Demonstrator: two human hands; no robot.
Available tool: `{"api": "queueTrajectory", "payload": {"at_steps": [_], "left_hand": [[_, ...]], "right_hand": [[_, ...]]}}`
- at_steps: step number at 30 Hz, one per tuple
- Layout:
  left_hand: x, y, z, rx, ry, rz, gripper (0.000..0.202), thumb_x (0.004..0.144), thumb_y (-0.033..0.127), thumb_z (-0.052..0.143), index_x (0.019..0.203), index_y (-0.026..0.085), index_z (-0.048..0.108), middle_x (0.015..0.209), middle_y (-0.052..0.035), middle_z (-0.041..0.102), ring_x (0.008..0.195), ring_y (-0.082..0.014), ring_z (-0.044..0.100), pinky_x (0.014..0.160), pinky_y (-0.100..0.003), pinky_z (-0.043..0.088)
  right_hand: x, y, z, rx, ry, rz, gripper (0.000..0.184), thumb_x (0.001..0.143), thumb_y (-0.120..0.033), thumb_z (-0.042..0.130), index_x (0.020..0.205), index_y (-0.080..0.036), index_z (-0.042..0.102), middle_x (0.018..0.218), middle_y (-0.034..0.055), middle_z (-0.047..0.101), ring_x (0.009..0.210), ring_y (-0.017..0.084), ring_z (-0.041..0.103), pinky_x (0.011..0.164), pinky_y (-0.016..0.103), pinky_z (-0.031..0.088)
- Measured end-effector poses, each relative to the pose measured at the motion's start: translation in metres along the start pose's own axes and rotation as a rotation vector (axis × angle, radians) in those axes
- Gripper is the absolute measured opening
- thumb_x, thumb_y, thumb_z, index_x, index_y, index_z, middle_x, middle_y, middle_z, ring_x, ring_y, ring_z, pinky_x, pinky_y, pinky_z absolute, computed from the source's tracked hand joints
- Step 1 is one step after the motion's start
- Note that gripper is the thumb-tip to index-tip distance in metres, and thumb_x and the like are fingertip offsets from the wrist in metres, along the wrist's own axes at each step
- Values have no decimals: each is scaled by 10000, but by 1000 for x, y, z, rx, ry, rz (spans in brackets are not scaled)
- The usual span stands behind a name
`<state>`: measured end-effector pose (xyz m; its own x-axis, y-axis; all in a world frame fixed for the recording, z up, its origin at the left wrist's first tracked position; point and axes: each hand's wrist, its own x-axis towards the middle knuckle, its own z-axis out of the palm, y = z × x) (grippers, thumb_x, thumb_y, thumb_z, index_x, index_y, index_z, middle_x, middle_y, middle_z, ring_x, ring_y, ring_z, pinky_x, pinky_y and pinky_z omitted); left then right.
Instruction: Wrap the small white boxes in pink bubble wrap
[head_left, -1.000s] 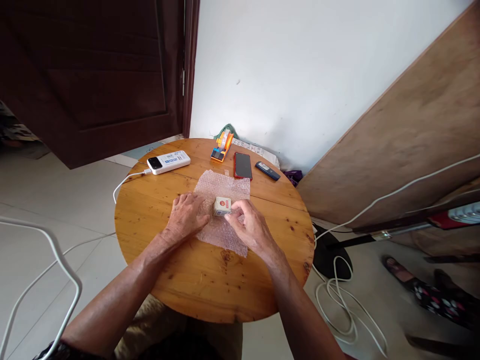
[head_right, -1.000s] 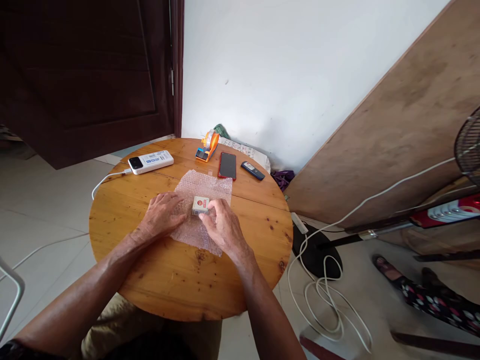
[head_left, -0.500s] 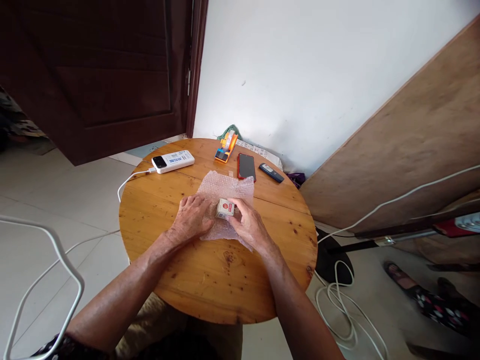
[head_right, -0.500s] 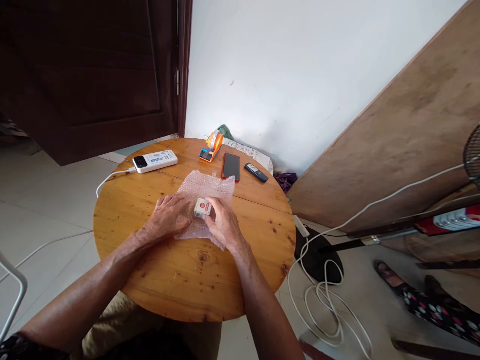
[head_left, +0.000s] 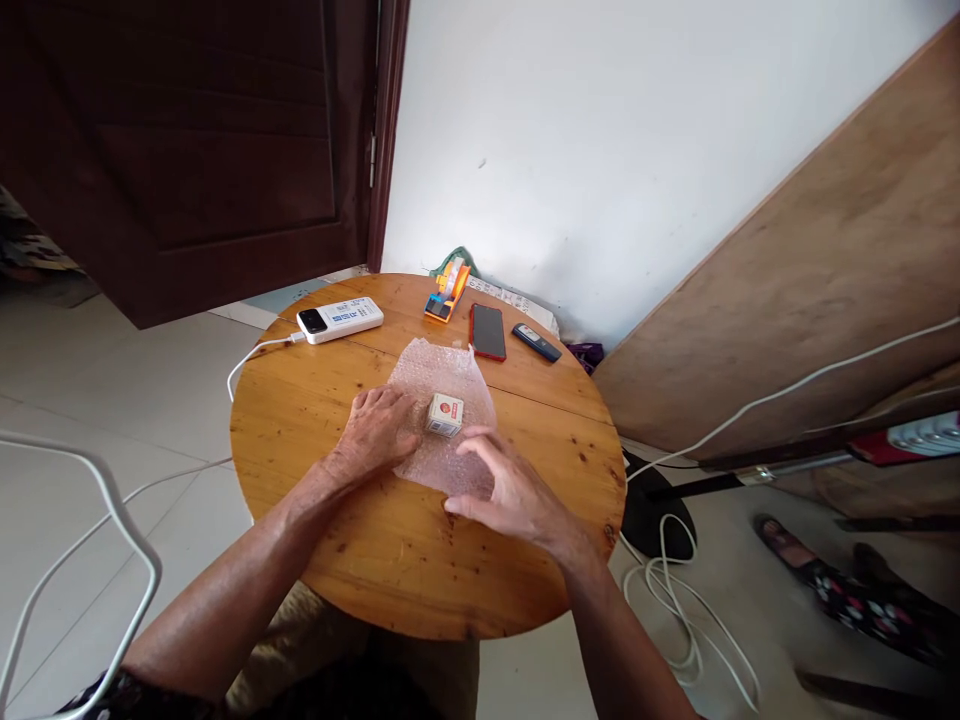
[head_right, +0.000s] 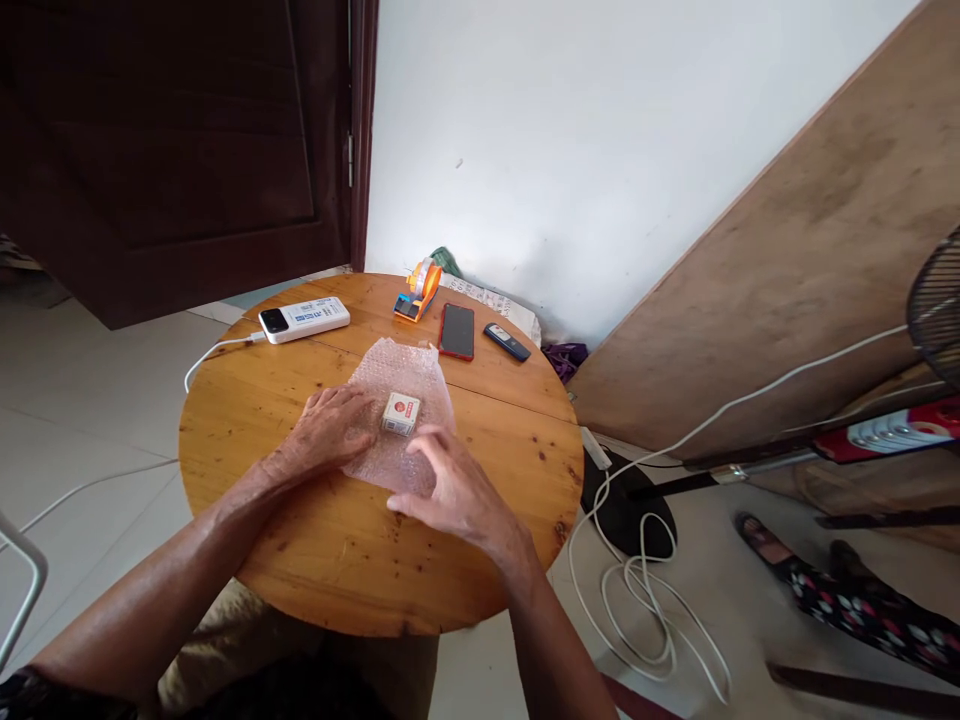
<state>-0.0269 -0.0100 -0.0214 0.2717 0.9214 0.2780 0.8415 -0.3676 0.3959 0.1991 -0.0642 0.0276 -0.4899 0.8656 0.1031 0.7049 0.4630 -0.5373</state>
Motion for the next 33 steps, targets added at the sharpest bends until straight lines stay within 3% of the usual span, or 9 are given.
{"api": "queueTrajectory", "payload": {"at_steps": [5,11,14,16,19,21,25,30,33], "left_hand": [[4,-3,-2,-127,80,7,345,778,284,697,1114,206,707,1222,-121,693,1156,-338,617,1001,-519,462],[2,-1,-16,-372,133,168,360,849,414,679,1133,195,703,1237,-122,694,1201,-305,612,1041,-506,452],[0,1,-18,-391,98,232,462,773,455,761,1150,195,695,1238,-123,698,1224,-315,600,1066,-506,441],[1,1,-16,-365,84,253,480,722,408,811,1139,201,694,1224,-118,707,1220,-318,604,1067,-501,444],[5,0,-11,-333,101,213,238,755,232,758,988,218,713,1120,-87,744,1095,-273,670,996,-446,497],[7,0,-9,-351,124,183,90,784,165,696,858,217,698,1030,-65,759,990,-234,701,920,-388,528],[9,3,-9,-430,157,148,81,812,139,630,791,209,664,891,-33,758,828,-176,704,773,-288,539],[7,5,-7,-469,200,85,78,796,138,612,777,200,655,881,-38,755,761,-159,685,625,-229,507],[8,5,-7,-459,229,64,58,821,186,619,781,203,658,892,-43,756,790,-171,688,673,-248,521]], "right_hand": [[-3,-5,18,-220,84,23,116,885,-162,585,974,-218,632,1332,121,571,1132,266,613,966,429,495],[8,-4,13,-148,136,41,162,944,-151,482,894,-225,617,983,57,710,895,199,674,784,298,493],[12,-1,10,-141,187,84,153,957,-207,485,927,-233,633,900,38,728,792,188,679,714,284,472],[16,3,9,-106,229,115,170,964,-240,478,914,-236,641,857,30,730,738,177,674,676,278,463],[21,6,6,1,249,149,136,941,-278,515,965,-238,643,885,30,737,787,183,693,699,283,492],[23,6,2,50,198,144,254,879,-311,614,1125,-252,620,996,39,741,900,208,704,782,319,523],[21,7,0,57,91,92,678,743,-303,760,1366,-273,493,1256,86,673,1111,267,655,944,422,510],[27,16,3,104,221,149,115,870,-258,577,957,-223,645,1022,66,715,927,207,670,792,329,528],[36,19,0,243,229,144,118,878,-272,546,880,-211,648,1116,79,698,986,205,661,735,295,531]]}}
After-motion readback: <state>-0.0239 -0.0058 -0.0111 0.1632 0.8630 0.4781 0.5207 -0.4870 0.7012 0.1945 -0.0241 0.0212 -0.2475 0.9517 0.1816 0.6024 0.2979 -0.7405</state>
